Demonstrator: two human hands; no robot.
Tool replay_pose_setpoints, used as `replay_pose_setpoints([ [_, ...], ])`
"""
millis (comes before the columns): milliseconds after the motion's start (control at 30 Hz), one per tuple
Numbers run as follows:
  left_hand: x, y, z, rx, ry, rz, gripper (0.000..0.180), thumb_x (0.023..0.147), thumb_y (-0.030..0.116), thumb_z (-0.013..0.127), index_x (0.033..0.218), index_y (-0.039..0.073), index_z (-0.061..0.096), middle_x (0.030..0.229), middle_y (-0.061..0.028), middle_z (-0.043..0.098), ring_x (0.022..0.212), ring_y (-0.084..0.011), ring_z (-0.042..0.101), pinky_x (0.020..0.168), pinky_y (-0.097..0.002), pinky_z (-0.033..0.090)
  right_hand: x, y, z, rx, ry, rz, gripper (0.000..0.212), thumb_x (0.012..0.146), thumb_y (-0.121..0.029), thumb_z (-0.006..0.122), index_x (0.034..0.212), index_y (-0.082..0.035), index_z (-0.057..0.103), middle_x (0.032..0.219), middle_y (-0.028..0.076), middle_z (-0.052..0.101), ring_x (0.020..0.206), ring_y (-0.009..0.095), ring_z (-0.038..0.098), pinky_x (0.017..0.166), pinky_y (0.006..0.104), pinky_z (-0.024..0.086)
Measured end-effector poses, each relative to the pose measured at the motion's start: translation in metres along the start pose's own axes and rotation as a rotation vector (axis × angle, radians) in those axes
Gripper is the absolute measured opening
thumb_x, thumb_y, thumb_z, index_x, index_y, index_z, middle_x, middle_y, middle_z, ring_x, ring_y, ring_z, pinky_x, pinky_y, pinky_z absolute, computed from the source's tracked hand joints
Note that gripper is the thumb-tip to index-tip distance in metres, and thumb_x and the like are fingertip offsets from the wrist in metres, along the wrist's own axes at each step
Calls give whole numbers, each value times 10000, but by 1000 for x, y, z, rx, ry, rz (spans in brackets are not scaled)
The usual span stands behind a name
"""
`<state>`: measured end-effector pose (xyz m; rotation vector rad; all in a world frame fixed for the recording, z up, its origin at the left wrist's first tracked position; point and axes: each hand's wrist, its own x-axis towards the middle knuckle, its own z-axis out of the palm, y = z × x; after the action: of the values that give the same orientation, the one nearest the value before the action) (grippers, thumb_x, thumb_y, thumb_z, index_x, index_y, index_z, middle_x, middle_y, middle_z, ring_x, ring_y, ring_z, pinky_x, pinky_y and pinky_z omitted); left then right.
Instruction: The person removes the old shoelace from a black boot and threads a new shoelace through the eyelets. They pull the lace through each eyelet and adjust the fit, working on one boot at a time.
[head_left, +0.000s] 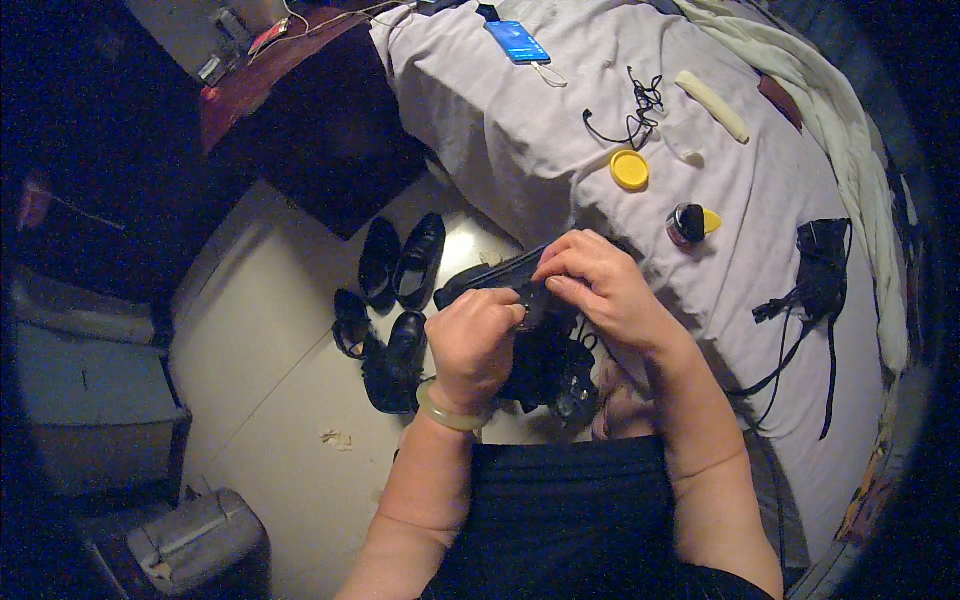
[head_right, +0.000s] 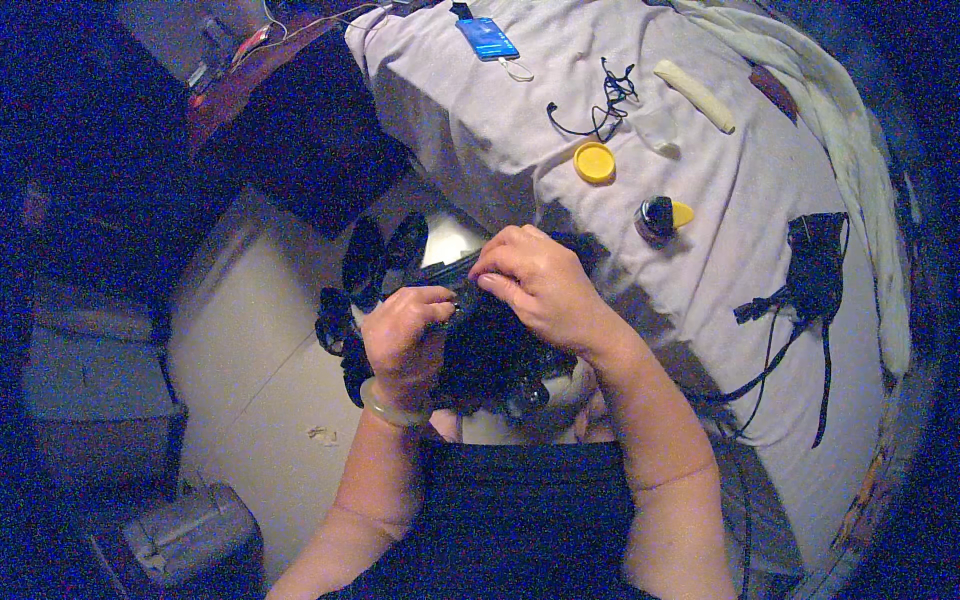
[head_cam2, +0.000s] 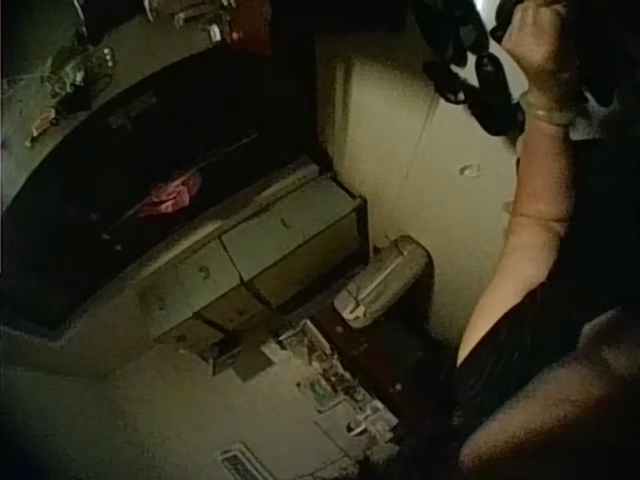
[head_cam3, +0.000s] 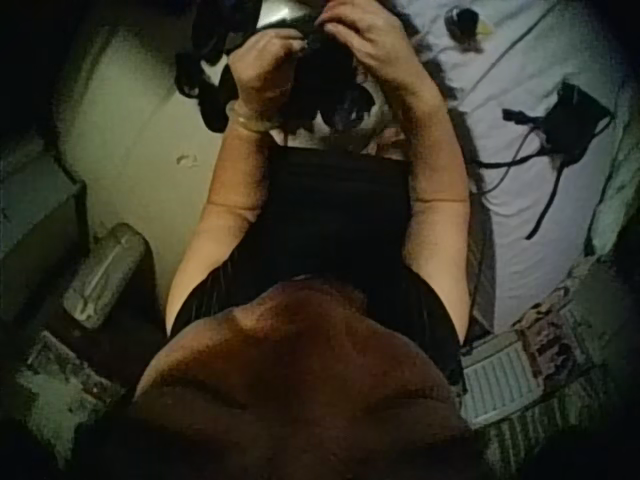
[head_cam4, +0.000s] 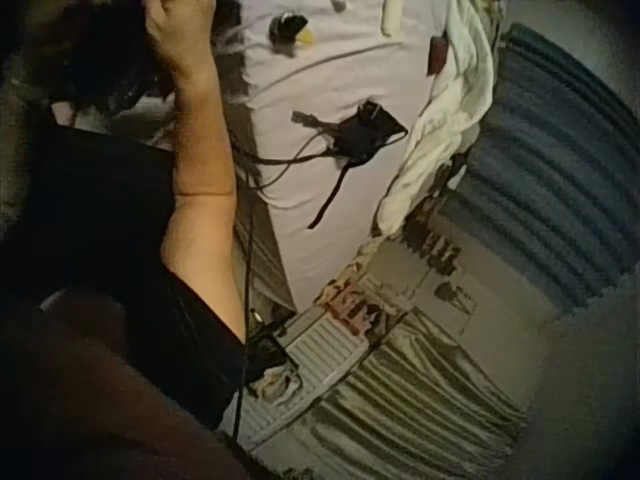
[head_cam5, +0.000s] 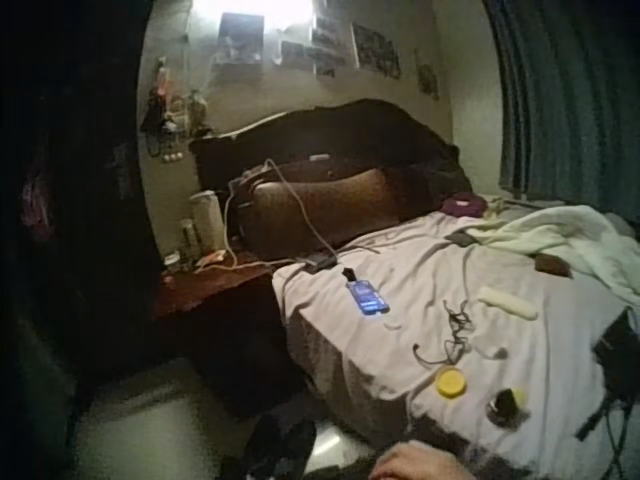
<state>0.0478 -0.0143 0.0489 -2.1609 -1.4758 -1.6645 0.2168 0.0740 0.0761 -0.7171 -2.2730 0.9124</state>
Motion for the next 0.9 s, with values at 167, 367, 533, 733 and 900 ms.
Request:
replay_pose_setpoints([
  [167,1,3,3,-13,-47,19,128,677,-2,623,769,74,576,762,-87,653,628,-253,632,530,-341,505,-3,5,-4,184,-158,24,102,834,-108,629,873,-17,653,886,89,613,867,233,578,776,327,460],
  [367,-1,5,7,-38,-65,33,131,662,0,625,754,79,575,752,-72,649,624,-242,627,526,-333,500,-2,5,-12,286,-254,95,134,817,-140,647,829,-6,653,808,106,625,791,237,614,728,324,482],
  [533,-3,5,5,-12,-87,28,134,659,-3,624,755,78,577,746,-71,646,624,-236,627,523,-330,496,1,0,-13,263,-310,177,122,814,-119,649,825,-2,613,795,92,605,771,212,588,693,317,464],
  [733,-2,4,6,-53,-66,28,130,660,-10,618,755,69,576,746,-79,644,628,-241,629,532,-328,501,-1,4,-1,41,-214,64,130,826,-134,619,847,-12,579,817,150,600,783,309,600,706,375,476],
  [900,-2,3,4,-84,-78,-6,150,645,-27,617,762,57,577,757,-92,646,652,-259,635,572,-339,512,1,5,1,110,4,189,122,837,-126,596,843,-7,571,818,160,592,794,320,592,727,385,468],
])
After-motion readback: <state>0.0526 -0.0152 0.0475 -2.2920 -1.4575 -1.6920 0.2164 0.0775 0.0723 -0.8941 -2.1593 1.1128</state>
